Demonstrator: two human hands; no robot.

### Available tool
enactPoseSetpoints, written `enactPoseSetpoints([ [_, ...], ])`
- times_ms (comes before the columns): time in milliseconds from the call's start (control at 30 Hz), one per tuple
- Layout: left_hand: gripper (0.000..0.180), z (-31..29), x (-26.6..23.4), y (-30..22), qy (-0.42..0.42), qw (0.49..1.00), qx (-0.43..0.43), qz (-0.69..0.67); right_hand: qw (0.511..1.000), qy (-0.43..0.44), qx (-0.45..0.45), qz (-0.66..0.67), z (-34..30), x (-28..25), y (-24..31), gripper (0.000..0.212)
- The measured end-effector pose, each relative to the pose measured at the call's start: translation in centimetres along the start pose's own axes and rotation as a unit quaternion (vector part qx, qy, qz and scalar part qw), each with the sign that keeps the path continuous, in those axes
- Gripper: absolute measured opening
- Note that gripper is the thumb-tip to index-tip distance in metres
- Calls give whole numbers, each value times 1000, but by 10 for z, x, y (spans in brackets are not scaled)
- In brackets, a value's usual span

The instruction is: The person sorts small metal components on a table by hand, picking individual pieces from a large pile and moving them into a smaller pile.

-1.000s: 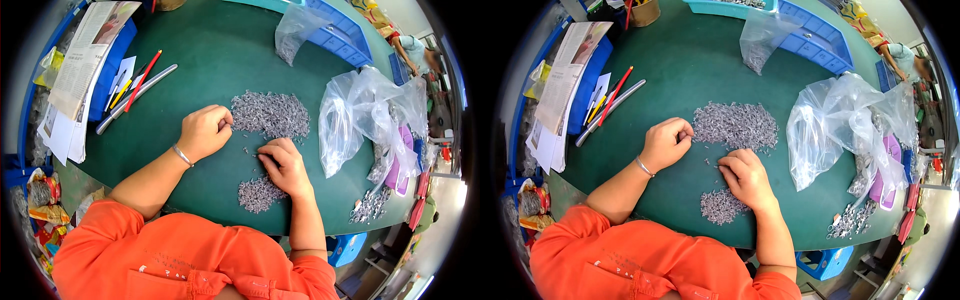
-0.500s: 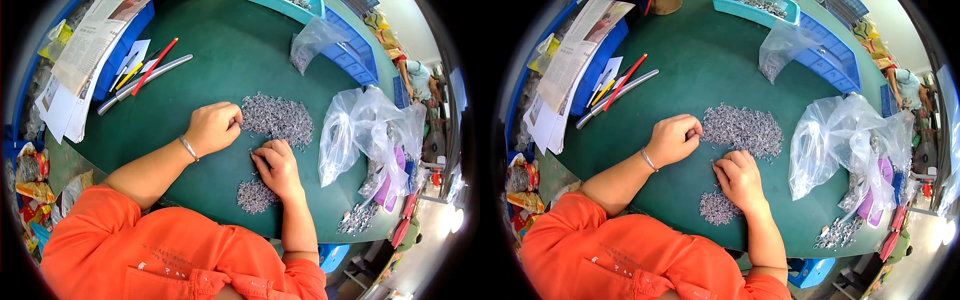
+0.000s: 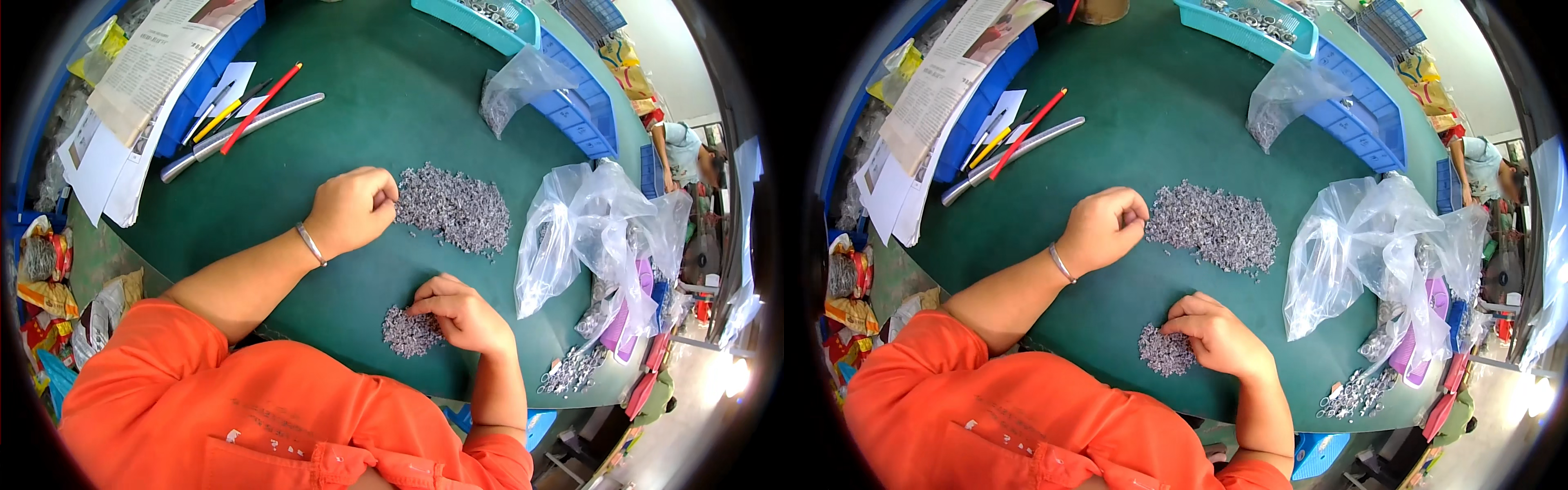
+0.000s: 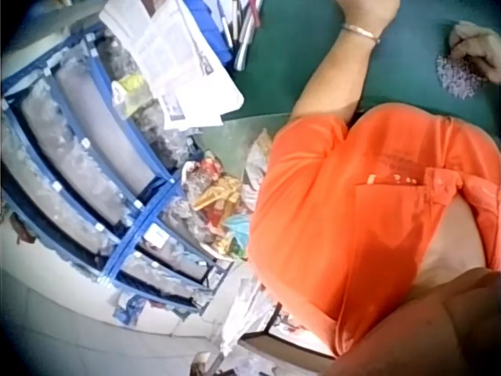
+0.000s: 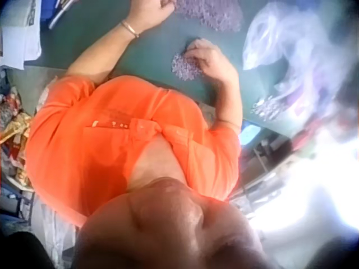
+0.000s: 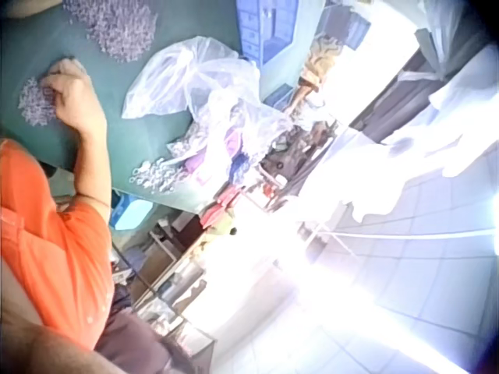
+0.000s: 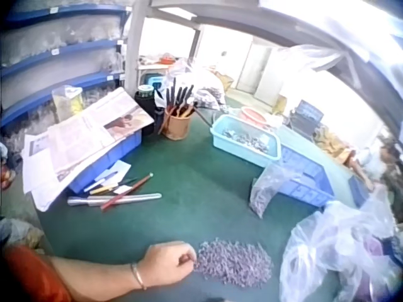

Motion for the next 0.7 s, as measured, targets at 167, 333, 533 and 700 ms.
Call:
enactPoseSetpoints([
  [167, 17, 10, -17, 16, -66, 985, -43, -155, 977, -55, -45, -201, 50, -9, 20, 49],
  [333, 19, 9, -11, 19, -44, 983, -47, -174, 929, -22, -96, -356, 72, 14, 9, 42],
  [533, 15, 6, -10, 15, -17, 992, -57, -115, 985, -111, -21, -130, 16, -25, -7, 37],
  [700, 12, 6, -6, 5, -6, 1000, 2, -30, 973, -188, 40, -130, -8, -29, -12, 38],
])
Point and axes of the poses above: each hand's wrist, its own z-axis towards the middle knuckle, its own x-axis out of the palm, y = z × x, the point moved 9 cm from there along z, towards the middle knuckle, and after that the axes turned 12 degrees about -x, right-handed, at the moved point
